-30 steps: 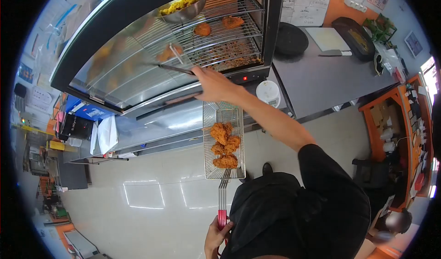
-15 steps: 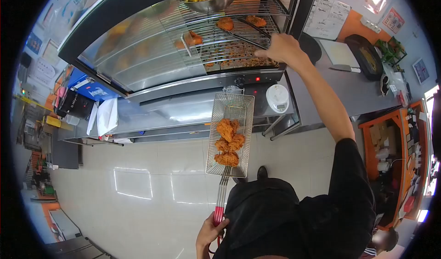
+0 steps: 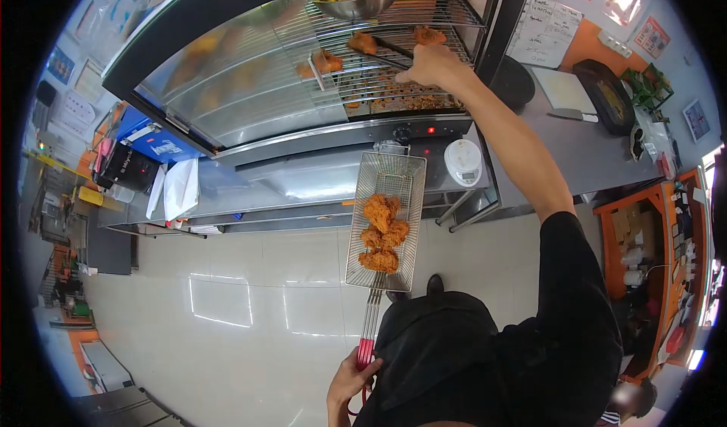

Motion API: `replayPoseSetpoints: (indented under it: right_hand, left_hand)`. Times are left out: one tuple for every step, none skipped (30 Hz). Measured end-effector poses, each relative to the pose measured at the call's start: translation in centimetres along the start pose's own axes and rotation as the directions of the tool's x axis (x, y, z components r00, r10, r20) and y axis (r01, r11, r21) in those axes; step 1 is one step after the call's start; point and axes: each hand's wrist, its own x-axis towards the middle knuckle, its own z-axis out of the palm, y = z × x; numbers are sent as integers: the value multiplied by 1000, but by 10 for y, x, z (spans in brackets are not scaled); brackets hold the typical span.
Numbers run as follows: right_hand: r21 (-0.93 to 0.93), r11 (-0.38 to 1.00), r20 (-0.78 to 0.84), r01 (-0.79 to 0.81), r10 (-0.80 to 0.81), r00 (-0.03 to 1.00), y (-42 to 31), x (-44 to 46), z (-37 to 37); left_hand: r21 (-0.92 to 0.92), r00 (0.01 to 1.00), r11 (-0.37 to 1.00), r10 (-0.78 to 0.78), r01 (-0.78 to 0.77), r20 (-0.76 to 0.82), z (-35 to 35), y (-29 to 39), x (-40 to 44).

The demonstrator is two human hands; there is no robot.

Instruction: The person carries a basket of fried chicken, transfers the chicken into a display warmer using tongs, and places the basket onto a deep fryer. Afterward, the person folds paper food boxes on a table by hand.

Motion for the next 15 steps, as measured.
replayPoseSetpoints:
  right_hand:
    - [34, 999, 29, 18, -19, 999, 0, 1, 3]
    - [69, 997, 57, 34, -38, 998, -1, 2, 5]
    - [73, 997, 82, 37, -43, 996, -4, 3, 4]
    - [78, 996, 107, 37, -45, 993, -7, 2, 4]
    - [82, 996, 133, 35, -46, 990, -9, 2, 5]
    - [83, 996, 107, 39, -48, 993, -8, 3, 9]
    - [83, 996, 80, 43, -49, 996, -5, 6, 17]
    - [82, 996, 52, 47, -52, 997, -1, 7, 20]
    - [59, 998, 70, 29, -33, 997, 0, 1, 14]
    - [56, 998, 83, 6, -11, 997, 4, -5, 6]
    - [51, 999, 96, -14, 9, 995, 12, -11, -4]
    - [44, 999, 112, -31, 26, 993, 19, -17, -12]
    - [-3, 997, 56, -75, 75, 996, 28, -26, -18]
    - [-36, 992, 23, -118, 118, 993, 40, -31, -23]
    - [-66, 985, -12, -160, 160, 987, 51, -36, -27]
  left_hand:
    - [-7, 1000, 1000, -4, 4, 2, 0, 1, 0]
    - [-12, 1000, 1000, -10, 10, 5, 0, 3, 0]
    - [-15, 1000, 1000, -16, 16, 9, 0, 4, 0]
    - [-2, 1000, 1000, -25, 25, 12, 0, 7, -1]
    - [11, 999, 999, -35, 35, 15, -2, 9, -2]
    - [24, 999, 999, -44, 43, 19, -2, 11, -2]
    - [20, 999, 999, -35, 34, 20, -2, 10, -1]
    - [15, 999, 1000, -24, 24, 21, -2, 7, 0]
    - [10, 1000, 1000, -13, 13, 20, -2, 4, 1]
    - [15, 1000, 1000, -1, 1, 17, -3, 3, 2]
    - [16, 1000, 1000, 11, -11, 12, -3, 3, 2]
    - [13, 1000, 1000, 21, -21, 7, -2, 2, 2]
    - [25, 1000, 1000, 10, -10, 7, -2, 3, 2]
    - [35, 1000, 999, -2, 1, 7, -2, 5, 1]
    - [44, 1000, 999, -13, 13, 6, -2, 6, 1]
